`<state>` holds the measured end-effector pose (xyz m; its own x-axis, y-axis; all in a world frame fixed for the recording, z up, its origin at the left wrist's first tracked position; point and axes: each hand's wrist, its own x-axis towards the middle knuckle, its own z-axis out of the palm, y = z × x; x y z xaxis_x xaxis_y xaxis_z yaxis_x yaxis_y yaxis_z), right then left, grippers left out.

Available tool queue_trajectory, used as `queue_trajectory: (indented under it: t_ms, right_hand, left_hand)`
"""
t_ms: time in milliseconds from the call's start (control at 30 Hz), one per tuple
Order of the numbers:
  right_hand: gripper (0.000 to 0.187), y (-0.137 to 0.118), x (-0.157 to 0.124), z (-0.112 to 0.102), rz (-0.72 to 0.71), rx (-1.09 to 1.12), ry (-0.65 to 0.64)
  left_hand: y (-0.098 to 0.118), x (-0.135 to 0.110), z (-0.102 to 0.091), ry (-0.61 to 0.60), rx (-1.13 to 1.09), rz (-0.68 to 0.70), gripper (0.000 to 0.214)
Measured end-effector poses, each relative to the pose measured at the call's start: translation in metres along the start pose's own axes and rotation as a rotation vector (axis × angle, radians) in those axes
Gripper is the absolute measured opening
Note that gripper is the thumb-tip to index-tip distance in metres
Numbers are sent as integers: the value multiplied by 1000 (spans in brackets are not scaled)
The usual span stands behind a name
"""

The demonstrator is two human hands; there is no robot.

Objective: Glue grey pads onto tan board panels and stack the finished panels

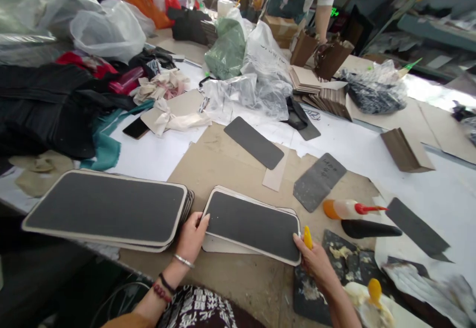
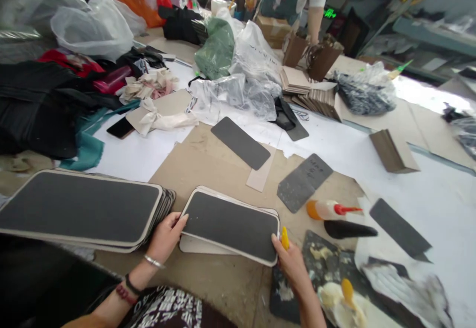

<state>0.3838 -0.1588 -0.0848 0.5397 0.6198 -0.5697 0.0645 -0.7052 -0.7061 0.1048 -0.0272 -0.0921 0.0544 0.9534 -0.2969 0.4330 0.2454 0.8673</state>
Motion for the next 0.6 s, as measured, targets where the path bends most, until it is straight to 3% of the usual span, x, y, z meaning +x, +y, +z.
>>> queue_trajectory:
  t_ms: [167, 400, 600]
  right_hand:
    - [45, 3, 0, 6, 107, 164, -56]
    - [44, 3, -8, 4, 158, 400, -76]
    - [47, -20, -33, -9, 163, 602, -102]
  left_hand:
    - [5, 1, -1, -90, -73, -145, 39]
    - [47, -6, -11, -89, 63, -62, 37]
    - [84, -4, -31, -111, -153, -6, 36]
